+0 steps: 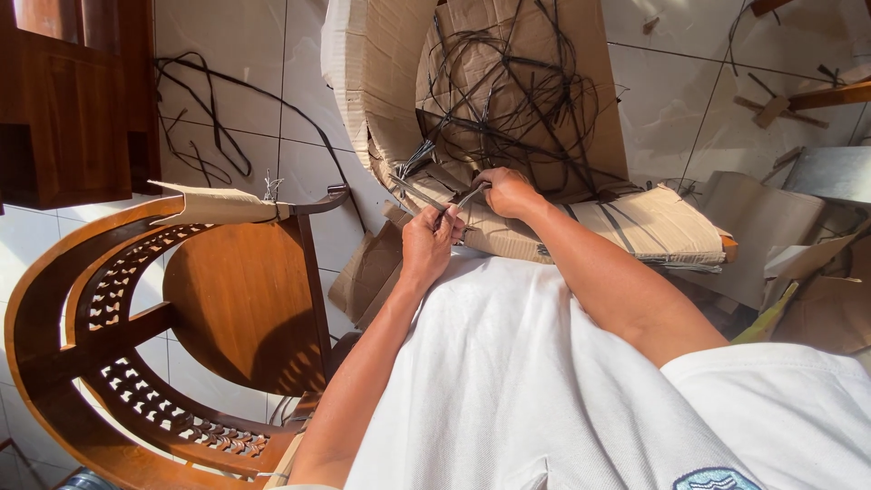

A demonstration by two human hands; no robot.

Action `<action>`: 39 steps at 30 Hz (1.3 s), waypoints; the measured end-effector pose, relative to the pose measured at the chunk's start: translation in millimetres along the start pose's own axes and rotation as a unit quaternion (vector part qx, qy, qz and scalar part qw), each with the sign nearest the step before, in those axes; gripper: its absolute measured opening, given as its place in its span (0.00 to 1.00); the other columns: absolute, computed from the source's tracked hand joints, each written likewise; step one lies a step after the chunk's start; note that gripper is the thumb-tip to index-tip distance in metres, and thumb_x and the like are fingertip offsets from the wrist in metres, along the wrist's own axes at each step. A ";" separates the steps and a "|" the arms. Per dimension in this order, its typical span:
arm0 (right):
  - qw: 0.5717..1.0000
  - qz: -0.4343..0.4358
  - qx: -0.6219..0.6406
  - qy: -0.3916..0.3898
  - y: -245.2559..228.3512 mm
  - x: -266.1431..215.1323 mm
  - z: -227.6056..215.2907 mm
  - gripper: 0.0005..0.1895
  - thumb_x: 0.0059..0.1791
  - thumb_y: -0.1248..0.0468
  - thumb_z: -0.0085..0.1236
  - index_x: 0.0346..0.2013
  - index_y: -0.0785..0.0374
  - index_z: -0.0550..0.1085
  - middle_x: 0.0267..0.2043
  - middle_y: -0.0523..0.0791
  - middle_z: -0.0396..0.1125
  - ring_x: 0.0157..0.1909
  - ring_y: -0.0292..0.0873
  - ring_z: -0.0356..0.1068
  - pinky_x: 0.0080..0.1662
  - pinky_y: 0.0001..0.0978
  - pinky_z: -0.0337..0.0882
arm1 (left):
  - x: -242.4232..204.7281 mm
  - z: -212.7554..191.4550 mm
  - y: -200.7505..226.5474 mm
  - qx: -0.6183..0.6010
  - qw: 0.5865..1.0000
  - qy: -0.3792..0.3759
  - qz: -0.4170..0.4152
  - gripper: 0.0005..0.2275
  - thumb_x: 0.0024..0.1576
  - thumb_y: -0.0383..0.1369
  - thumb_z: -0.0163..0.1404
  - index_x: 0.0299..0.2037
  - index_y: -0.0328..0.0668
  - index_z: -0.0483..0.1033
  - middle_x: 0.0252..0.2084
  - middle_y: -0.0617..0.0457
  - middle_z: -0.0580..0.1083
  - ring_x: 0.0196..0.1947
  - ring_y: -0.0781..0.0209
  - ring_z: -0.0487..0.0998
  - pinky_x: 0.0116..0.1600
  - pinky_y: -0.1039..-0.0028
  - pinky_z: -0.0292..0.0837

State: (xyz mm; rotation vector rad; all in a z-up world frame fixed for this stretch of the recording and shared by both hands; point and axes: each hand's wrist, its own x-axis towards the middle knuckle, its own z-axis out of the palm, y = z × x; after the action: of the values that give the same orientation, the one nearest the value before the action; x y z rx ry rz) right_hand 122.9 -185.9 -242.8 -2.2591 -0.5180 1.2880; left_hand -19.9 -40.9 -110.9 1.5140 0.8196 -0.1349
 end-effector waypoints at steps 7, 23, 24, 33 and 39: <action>0.999 0.010 -0.021 -0.025 -1.6 3.4 4.7 0.20 0.50 0.59 0.48 0.55 0.47 0.78 0.52 0.51 0.75 0.58 0.58 0.72 0.60 0.52 0.72 | -3.4 -2.3 -2.8 -0.007 1.000 0.004 0.009 0.11 0.66 0.33 0.50 0.46 0.30 0.78 0.30 0.44 0.80 0.28 0.62 0.81 0.37 0.74 0.85; 0.995 -0.056 0.079 0.025 -76.4 -87.9 -60.4 0.26 0.49 0.70 0.40 0.57 0.47 0.75 0.58 0.47 0.71 0.60 0.56 0.69 0.62 0.54 0.69 | -42.1 -17.5 18.2 0.020 0.999 0.028 0.043 0.12 0.66 0.34 0.49 0.35 0.36 0.81 0.23 0.48 0.78 0.21 0.63 0.79 0.30 0.77 0.81; 0.992 -0.028 0.085 0.088 -79.6 -87.4 -66.5 0.30 0.49 0.69 0.39 0.63 0.40 0.72 0.63 0.41 0.68 0.61 0.47 0.69 0.63 0.49 0.69 | -39.8 -19.0 18.2 0.010 0.999 0.033 0.042 0.12 0.66 0.34 0.49 0.36 0.35 0.81 0.24 0.47 0.79 0.21 0.63 0.79 0.30 0.76 0.82; 0.935 -0.352 -0.016 0.036 -156.6 -148.2 -67.7 0.25 0.55 0.68 0.38 0.68 0.62 0.59 0.39 0.60 0.69 0.46 0.66 0.71 0.50 0.60 0.72 | -23.1 -22.6 9.0 -0.009 0.999 0.005 0.039 0.13 0.67 0.31 0.46 0.31 0.34 0.78 0.21 0.45 0.77 0.19 0.61 0.79 0.28 0.76 0.81; 0.924 -0.351 -0.085 0.125 -142.7 -137.3 -52.7 0.27 0.53 0.64 0.44 0.68 0.57 0.58 0.34 0.51 0.68 0.42 0.56 0.71 0.42 0.47 0.74 | -29.2 -21.7 31.8 -0.061 0.998 0.010 0.001 0.16 0.69 0.35 0.41 0.37 0.29 0.76 0.26 0.40 0.79 0.22 0.57 0.82 0.31 0.71 0.84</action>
State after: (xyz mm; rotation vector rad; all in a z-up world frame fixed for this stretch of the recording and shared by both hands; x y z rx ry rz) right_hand 90.3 -156.4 -42.7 -2.0182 -1.2341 0.5989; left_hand -32.0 -29.6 -65.5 1.4033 0.8277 -0.0675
